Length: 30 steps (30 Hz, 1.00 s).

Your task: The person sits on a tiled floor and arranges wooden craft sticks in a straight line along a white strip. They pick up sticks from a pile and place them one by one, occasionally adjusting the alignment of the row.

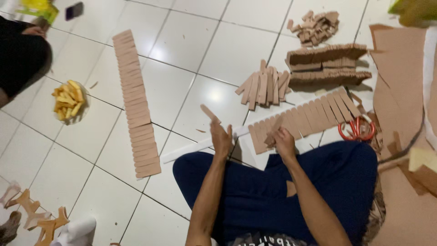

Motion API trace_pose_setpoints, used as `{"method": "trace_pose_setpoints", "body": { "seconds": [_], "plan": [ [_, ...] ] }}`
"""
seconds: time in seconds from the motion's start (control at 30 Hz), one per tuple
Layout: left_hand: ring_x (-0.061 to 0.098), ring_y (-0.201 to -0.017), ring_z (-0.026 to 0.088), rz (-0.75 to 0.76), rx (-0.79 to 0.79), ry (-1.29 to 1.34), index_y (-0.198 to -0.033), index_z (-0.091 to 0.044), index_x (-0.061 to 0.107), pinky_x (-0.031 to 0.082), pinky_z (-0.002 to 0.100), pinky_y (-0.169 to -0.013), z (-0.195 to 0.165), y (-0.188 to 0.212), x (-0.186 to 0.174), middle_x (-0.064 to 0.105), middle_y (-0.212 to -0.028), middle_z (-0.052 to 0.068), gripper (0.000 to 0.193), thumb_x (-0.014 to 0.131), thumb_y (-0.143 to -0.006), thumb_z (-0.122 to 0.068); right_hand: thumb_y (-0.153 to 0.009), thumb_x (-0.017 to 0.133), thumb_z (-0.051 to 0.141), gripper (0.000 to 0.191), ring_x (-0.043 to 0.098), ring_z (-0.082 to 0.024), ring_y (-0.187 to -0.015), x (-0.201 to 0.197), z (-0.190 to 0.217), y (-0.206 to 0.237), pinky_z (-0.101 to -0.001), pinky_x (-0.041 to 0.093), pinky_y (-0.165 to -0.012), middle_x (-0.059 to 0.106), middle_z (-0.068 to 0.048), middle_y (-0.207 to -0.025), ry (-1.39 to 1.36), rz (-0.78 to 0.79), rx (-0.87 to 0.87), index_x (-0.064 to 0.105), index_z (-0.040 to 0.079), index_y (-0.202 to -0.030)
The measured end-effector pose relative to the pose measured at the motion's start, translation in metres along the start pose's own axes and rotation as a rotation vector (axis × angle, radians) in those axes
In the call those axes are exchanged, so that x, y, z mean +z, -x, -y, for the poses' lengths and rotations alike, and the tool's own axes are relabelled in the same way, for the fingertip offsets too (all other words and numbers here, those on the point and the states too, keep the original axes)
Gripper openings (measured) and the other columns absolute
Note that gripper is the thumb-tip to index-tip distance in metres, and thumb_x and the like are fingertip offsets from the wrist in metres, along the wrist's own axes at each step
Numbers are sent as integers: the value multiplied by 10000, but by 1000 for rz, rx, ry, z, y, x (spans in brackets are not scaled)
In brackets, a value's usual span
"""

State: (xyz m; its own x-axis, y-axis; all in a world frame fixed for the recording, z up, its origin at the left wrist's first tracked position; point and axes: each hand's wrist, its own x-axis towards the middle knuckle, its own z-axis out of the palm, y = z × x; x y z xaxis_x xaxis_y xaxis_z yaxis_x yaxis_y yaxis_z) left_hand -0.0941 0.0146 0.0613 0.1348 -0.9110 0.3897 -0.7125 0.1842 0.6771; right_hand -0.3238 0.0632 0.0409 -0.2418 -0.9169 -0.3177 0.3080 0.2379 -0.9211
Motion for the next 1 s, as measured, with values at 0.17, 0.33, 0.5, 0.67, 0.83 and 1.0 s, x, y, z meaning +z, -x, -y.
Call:
{"method": "trace_pose_setpoints", "body": {
  "seconds": [0.17, 0.33, 0.5, 0.67, 0.83, 1.0],
  "plan": [
    [590, -1097, 454, 350, 189, -49, -1317, 62, 578, 484, 513, -925, -19, 9, 26, 631, -1214, 272, 439, 600, -899, -69, -919, 753, 258, 255, 599, -123, -654, 16, 1, 5, -280, 476, -584, 722, -94, -777, 515, -66, -96, 725, 13, -987],
    [619, -1037, 378, 595, 172, -244, -1026, -35, 666, 503, 496, -903, -23, 9, 26, 614, -1090, 196, 133, 584, -974, -127, -867, 736, 334, 338, 712, -244, -956, 15, 12, -7, -358, 551, -838, 759, -146, -1060, 813, -40, -281, 766, 43, -1035],
    [638, -1001, 393, 563, 206, -92, -1141, -67, 653, 504, 507, -855, -21, 10, 9, 644, -1106, 198, 325, 643, -816, -68, -824, 743, 375, 295, 569, -283, -1307, 1, 63, -56, -466, 456, -1077, 605, -125, -1416, 1434, 183, -417, 826, 111, -927],
    [661, -1012, 366, 613, 199, -136, -1168, -100, 666, 499, 495, -892, -20, 9, 7, 704, -1066, 157, 370, 697, -800, -85, -921, 651, 416, 274, 593, -192, -1217, -26, 106, -88, -579, 322, -1181, 626, -30, -1232, 1929, 492, -304, 736, 206, -1075],
    [670, -1028, 339, 606, 145, -109, -1241, -144, 692, 503, 485, -916, -15, 8, 6, 719, -1105, 128, 432, 713, -810, -113, -910, 660, 367, 252, 688, -226, -972, -51, 110, -108, -406, 578, -921, 660, -44, -1134, 1829, 590, -309, 729, 199, -1085],
    [656, -1024, 339, 635, 114, -132, -1366, -170, 634, 502, 473, -910, -22, 3, 1, 671, -1133, 170, 538, 743, -839, -178, -941, 638, 363, 210, 733, -154, -761, -68, 117, -125, -363, 630, -757, 751, 8, -885, 1640, 614, -207, 738, 196, -1020]
  ]
}}
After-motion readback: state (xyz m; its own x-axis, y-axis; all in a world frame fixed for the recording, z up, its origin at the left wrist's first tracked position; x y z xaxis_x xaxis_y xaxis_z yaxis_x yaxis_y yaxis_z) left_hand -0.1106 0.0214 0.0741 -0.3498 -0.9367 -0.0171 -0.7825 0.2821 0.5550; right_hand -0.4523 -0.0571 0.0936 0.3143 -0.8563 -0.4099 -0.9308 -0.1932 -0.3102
